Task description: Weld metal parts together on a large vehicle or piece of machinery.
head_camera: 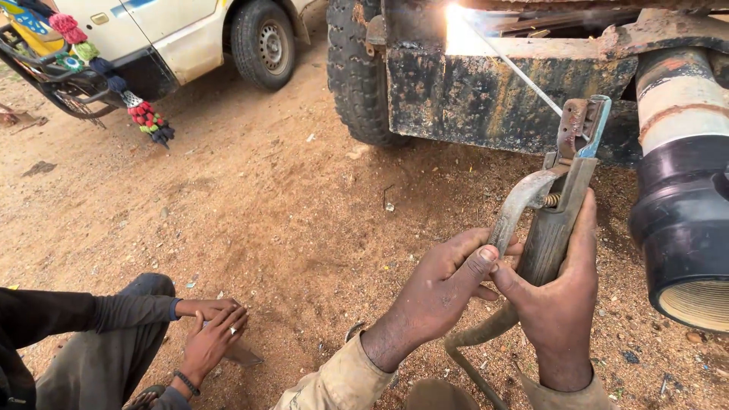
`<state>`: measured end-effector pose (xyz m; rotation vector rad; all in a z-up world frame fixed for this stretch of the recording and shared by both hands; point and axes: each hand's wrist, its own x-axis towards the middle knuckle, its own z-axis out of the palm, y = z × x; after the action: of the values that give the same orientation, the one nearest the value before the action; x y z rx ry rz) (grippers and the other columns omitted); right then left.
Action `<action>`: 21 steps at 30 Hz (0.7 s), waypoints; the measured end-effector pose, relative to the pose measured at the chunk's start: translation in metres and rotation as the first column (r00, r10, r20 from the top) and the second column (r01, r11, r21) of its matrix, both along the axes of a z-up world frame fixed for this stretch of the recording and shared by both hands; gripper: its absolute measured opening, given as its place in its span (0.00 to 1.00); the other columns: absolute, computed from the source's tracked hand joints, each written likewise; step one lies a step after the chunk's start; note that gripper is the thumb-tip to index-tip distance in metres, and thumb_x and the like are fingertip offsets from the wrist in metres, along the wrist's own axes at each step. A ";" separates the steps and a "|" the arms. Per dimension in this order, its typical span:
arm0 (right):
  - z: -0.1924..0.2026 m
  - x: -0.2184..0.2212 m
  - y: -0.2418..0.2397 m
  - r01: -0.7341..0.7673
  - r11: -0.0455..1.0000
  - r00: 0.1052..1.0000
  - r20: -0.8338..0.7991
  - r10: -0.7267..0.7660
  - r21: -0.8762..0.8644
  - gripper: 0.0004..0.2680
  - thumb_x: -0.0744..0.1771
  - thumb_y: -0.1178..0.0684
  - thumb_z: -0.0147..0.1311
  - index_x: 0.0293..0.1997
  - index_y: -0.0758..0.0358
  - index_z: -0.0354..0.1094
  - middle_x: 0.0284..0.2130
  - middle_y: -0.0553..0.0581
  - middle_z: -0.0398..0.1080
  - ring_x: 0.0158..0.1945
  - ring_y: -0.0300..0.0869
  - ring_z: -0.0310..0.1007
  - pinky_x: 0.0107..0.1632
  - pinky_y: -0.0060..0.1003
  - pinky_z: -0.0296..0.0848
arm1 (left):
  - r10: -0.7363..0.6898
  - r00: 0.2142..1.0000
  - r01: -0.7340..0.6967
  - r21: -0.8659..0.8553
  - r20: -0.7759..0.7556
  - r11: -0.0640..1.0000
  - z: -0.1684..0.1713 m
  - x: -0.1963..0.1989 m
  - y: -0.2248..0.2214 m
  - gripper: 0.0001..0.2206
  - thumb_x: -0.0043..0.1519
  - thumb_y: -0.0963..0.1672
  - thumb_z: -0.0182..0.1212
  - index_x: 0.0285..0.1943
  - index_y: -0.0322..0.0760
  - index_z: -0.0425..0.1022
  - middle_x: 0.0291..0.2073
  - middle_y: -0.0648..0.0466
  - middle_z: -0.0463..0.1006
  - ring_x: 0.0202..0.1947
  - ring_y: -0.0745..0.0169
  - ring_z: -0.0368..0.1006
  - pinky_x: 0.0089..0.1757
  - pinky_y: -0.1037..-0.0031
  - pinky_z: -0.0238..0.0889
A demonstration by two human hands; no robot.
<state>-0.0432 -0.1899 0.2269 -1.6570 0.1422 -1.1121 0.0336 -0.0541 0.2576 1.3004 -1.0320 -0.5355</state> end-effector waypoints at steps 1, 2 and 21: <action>0.001 -0.001 0.000 0.005 1.000 1.000 -0.001 -0.005 -0.002 0.43 0.61 0.57 0.66 0.84 0.67 0.34 0.59 0.59 0.65 0.52 0.41 0.75 0.50 0.35 0.79 | -0.005 1.000 0.005 -0.002 -0.001 1.000 0.001 -0.002 0.001 0.24 0.75 0.51 0.44 0.68 0.26 0.70 0.55 0.46 0.75 0.53 0.62 0.75 0.47 0.73 0.77; 0.001 -0.002 0.001 0.014 0.999 1.000 0.006 -0.014 -0.036 0.44 0.60 0.57 0.68 0.83 0.68 0.34 0.60 0.60 0.65 0.53 0.42 0.75 0.51 0.35 0.78 | -0.005 1.000 0.005 0.003 -0.007 1.000 0.001 -0.003 0.001 0.24 0.75 0.51 0.44 0.68 0.27 0.70 0.54 0.47 0.74 0.54 0.62 0.75 0.48 0.73 0.77; 0.025 -0.011 0.004 0.009 0.989 1.000 -0.008 -0.010 -0.150 0.43 0.60 0.63 0.66 0.82 0.69 0.32 0.63 0.66 0.65 0.59 0.46 0.72 0.55 0.38 0.78 | -0.040 0.994 0.035 -0.048 -0.105 0.998 -0.005 0.004 -0.007 0.19 0.76 0.47 0.44 0.62 0.26 0.72 0.45 0.46 0.75 0.47 0.64 0.76 0.48 0.70 0.79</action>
<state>-0.0544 -0.1854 0.2522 -1.7968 0.0733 -1.1458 0.0380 -0.0611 0.2529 1.2016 -0.9771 -0.5995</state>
